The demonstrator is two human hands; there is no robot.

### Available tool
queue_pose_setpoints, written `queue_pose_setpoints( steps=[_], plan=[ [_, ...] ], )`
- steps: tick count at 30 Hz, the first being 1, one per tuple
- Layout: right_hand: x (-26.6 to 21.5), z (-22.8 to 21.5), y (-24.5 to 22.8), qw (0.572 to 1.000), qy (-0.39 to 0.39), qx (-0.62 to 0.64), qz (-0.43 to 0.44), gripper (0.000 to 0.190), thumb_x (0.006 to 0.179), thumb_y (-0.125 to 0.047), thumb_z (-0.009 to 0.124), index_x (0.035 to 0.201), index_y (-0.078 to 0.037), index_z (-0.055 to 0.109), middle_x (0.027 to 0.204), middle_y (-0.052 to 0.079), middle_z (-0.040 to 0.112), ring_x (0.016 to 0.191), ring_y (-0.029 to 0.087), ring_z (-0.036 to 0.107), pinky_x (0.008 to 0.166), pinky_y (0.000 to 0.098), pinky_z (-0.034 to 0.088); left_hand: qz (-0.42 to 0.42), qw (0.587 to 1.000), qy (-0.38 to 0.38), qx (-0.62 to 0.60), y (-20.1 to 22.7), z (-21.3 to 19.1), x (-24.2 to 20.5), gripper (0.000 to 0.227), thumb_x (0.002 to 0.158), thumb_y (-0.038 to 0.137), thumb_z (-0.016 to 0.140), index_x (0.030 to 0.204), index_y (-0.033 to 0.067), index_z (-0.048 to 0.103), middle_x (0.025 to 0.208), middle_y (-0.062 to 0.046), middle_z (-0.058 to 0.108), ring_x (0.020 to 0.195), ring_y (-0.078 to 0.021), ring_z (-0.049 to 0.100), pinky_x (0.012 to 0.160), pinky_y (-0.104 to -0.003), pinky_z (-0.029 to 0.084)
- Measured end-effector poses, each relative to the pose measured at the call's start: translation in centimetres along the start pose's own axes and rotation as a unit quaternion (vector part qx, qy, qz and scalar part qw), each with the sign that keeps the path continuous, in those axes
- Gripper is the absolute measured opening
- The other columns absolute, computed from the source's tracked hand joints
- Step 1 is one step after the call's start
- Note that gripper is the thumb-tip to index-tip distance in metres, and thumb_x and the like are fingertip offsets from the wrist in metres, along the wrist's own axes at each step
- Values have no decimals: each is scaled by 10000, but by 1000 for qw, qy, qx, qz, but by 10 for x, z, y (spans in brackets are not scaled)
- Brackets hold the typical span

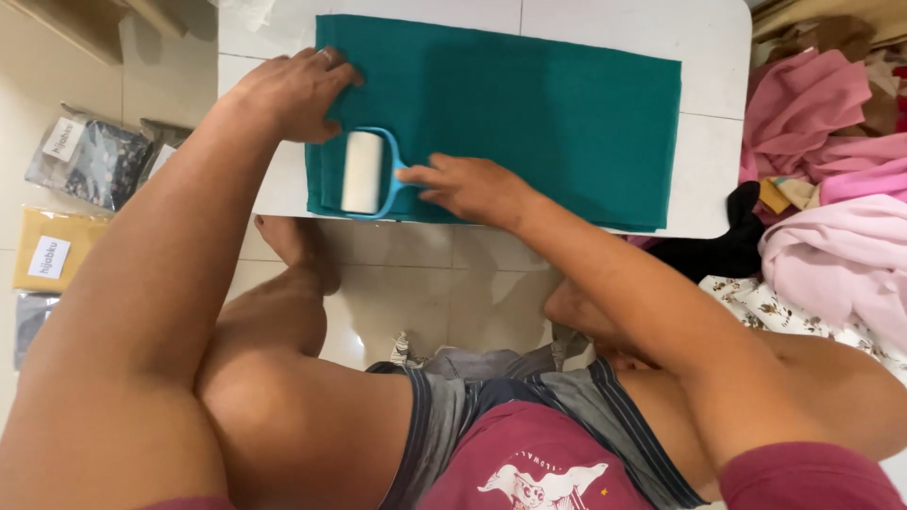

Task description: Unfolding a green hijab, folding it into a rectangular shape, and using a lint roller to remove debris from the surface.

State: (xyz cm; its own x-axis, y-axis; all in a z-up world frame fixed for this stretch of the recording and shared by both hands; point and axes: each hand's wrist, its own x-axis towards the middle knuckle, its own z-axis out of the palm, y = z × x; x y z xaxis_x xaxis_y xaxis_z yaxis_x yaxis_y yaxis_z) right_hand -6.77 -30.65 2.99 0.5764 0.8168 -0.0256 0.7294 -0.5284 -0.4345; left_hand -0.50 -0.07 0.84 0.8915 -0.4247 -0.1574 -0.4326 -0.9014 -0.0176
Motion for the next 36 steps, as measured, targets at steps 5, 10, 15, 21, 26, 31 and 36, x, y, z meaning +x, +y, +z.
queue_pose_setpoints(
  steps=[5,10,15,21,26,31,36],
  plan=[
    [-78,-34,48,999,-45,-10,24,442,1035,-257,617,1456,-355,527,944,-5,585,699,188,582,621,336,505,6,999,-36,12,0,15,-7,1324,317,607,1033,1489,235,542,1532,-82,513,1304,-313,546,1025,-498,503],
    [-157,-89,78,993,-99,-31,61,488,968,-224,640,1449,-278,570,957,27,658,670,221,615,672,364,538,24,998,-36,47,3,18,-12,1435,299,675,1005,1541,198,467,1565,-105,468,1339,-312,507,1002,-469,522],
    [-209,-131,100,978,-112,-123,123,394,934,-287,646,1325,-335,650,1022,-20,722,701,236,678,681,368,579,16,998,-57,28,5,10,-11,1416,310,636,1034,1534,212,463,1558,-97,452,1326,-315,502,1013,-485,512],
    [-180,-145,101,973,-31,-207,98,337,1002,-349,618,1332,-307,677,1016,-28,708,635,211,630,592,320,516,7,1000,-21,8,-2,5,-6,1090,523,542,922,1481,188,540,1506,-94,515,1292,-313,541,1011,-495,516],
    [-97,-120,91,963,-64,-260,37,345,1041,-367,566,1372,-334,655,865,3,653,635,219,639,600,329,553,1,997,80,12,-4,-14,-7,617,722,79,726,1335,130,673,1403,-84,606,1128,-305,649,925,-429,557],
    [16,-58,41,975,38,-216,-37,291,980,-287,693,1268,-334,703,847,-5,615,587,225,605,515,348,506,-10,992,118,30,-4,-19,2,566,790,16,691,1344,132,673,1360,-97,636,1106,-302,682,897,-428,571],
    [95,-33,-8,988,46,-145,-19,268,974,-246,704,1240,-282,716,871,46,694,657,266,676,620,404,558,-21,988,143,47,-4,-20,7,583,684,21,821,1242,163,730,1228,-64,706,1016,-274,719,840,-388,607]
  ],
)
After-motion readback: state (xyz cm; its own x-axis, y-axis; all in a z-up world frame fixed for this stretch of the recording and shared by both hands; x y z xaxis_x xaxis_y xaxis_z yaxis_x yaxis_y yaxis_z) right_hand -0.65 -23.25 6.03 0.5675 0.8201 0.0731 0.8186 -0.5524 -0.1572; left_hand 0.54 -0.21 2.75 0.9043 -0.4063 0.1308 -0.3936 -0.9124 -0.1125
